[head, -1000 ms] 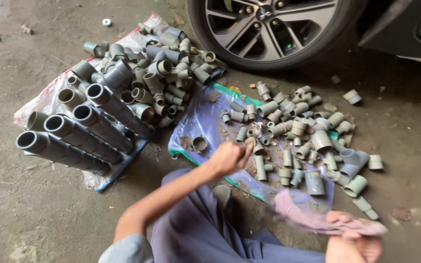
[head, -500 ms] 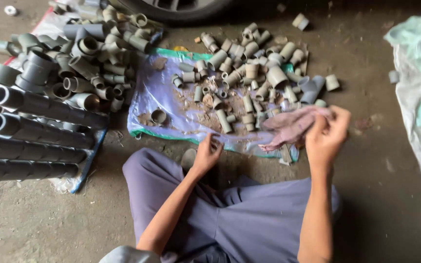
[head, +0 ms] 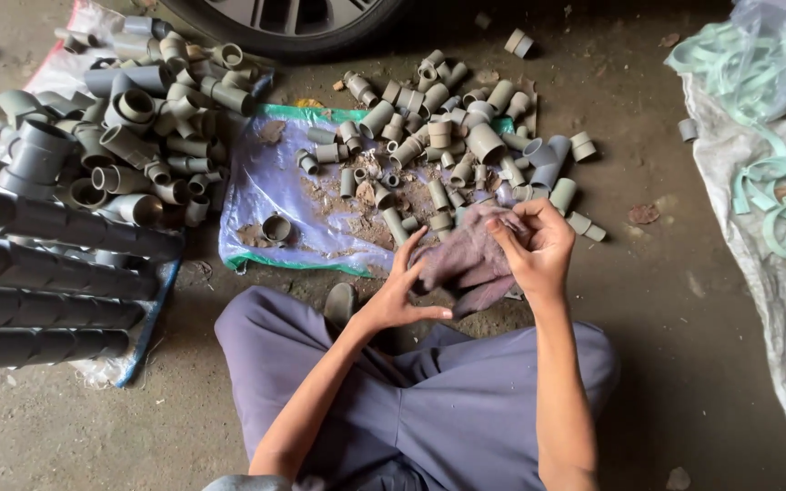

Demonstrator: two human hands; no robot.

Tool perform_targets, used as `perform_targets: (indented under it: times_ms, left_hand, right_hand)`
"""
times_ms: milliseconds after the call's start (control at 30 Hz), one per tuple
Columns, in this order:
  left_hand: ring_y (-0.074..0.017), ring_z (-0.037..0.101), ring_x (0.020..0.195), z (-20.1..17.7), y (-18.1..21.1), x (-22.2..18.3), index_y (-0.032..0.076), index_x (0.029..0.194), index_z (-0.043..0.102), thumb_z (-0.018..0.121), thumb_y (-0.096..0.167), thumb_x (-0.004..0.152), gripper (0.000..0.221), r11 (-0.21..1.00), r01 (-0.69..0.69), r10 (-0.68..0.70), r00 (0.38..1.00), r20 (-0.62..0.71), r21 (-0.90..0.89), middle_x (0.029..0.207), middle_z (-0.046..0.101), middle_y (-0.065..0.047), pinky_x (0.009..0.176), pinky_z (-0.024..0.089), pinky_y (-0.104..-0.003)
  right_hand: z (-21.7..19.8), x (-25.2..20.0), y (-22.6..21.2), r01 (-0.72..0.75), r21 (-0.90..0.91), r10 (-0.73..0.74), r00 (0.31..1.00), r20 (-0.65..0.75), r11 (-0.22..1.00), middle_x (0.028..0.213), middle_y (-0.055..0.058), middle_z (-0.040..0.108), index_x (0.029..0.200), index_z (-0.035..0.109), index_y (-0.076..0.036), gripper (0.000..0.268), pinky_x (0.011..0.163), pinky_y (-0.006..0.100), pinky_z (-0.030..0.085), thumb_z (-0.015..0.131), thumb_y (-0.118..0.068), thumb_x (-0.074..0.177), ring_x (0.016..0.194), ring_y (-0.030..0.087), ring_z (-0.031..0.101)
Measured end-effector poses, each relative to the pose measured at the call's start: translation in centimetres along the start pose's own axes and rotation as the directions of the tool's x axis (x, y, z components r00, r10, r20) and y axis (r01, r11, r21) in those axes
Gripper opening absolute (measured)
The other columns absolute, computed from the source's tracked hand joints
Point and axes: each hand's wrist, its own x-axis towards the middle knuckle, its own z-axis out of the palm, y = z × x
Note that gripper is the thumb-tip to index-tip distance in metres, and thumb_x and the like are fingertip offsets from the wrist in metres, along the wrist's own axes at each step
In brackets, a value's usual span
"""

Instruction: The person sits on the floor and cleans small plastic pipe fittings one by one using a cloth. They pick up fittings from a pile, wipe the exterior and interior surfaces, and place them back down. The person handles both straight and threaded fittings throughout the clip.

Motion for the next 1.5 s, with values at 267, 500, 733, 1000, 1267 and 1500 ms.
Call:
perform_targets:
  times_ms: [267, 500, 733, 1000, 1267, 1500]
  left_hand:
    - [-0.021, 0.064, 0.089, -0.9, -7.4, -3.0, 0.01, 0.094, 0.056, 0.098, 0.014, 0.068, 0.05, 0.871, 0.23, -0.326, 0.932, -0.16, -0.435, 0.094, 0.065, -0.006, 0.084, 0.051, -0.04]
    - [-0.0165, 0.059, 0.076, -2.4, -6.7, -3.6, 0.008, 0.117, 0.051, 0.073, 0.021, 0.099, 0.032, 0.899, 0.277, -0.431, 0.689, -0.583, -0.338, 0.091, 0.061, -0.006, 0.069, 0.048, -0.032]
    - [-0.0269, 0.061, 0.119, 0.0, 3.7, -4.5, 0.01, 0.134, 0.057, 0.1, 0.044, 0.056, 0.096, 0.944, 0.131, -0.169, 0.98, -0.103, -0.303, 0.122, 0.065, -0.013, 0.109, 0.042, -0.043]
    - [-0.0343, 0.072, 0.099, 0.5, 1.5, -5.2, 0.004, 0.128, 0.061, 0.077, -0.009, 0.078, 0.055, 0.995, 0.072, -0.093, 0.936, -0.339, -0.074, 0.117, 0.071, -0.013, 0.081, 0.058, -0.041]
    - [-0.015, 0.058, 0.087, -1.7, -2.5, -4.8, 0.006, 0.101, 0.07, 0.062, -0.001, 0.096, 0.011, 0.914, 0.1, -0.277, 0.862, -0.424, -0.393, 0.093, 0.068, -0.006, 0.083, 0.05, -0.033]
    - [-0.0169, 0.06, 0.082, -4.3, -0.8, -4.8, 0.005, 0.135, 0.052, 0.059, -0.001, 0.097, 0.039, 0.873, 0.144, -0.286, 0.925, -0.251, -0.465, 0.083, 0.065, -0.008, 0.086, 0.053, -0.039]
  right_hand:
    - [0.3, -0.2, -5.2, -0.093, 0.045, 0.092, 0.995, 0.031, 0.995, 0.069, -0.002, 0.056, 0.092, 0.06, -0.007, 0.022, 0.06, 0.016, 0.037, 0.082, -0.012, 0.091, 0.066, -0.001, 0.045]
    - [1.1, -0.2, -14.5, -0.232, 0.37, 0.268, 0.962, -0.049, 0.9, 0.09, -0.003, 0.062, 0.104, 0.057, -0.015, 0.013, 0.082, 0.02, 0.051, 0.066, -0.025, 0.103, 0.085, 0.005, 0.06]
    - [1.3, -0.6, -13.4, -0.221, 0.425, 0.255, 0.967, -0.023, 0.878, 0.102, -0.003, 0.066, 0.114, 0.056, -0.017, 0.015, 0.091, 0.028, 0.059, 0.064, -0.022, 0.103, 0.098, 0.008, 0.067]
    - [-0.1, -1.4, -7.6, -0.107, 0.535, 0.234, 0.956, -0.176, 0.838, 0.12, 0.009, 0.062, 0.137, 0.041, -0.016, 0.031, 0.081, 0.042, 0.071, 0.053, -0.019, 0.109, 0.098, 0.024, 0.074]
    - [1.1, -2.9, -3.5, 0.089, 0.357, 0.007, 0.966, -0.26, 0.93, 0.14, 0.005, 0.043, 0.145, 0.036, -0.015, 0.044, 0.106, 0.054, 0.056, 0.055, -0.002, 0.108, 0.124, 0.017, 0.052]
    - [1.1, -4.8, -0.9, 0.099, 0.255, 0.012, 0.916, -0.4, 0.962, 0.126, 0.003, 0.053, 0.132, 0.049, -0.011, 0.039, 0.105, 0.037, 0.058, 0.059, 0.01, 0.101, 0.119, 0.011, 0.054]
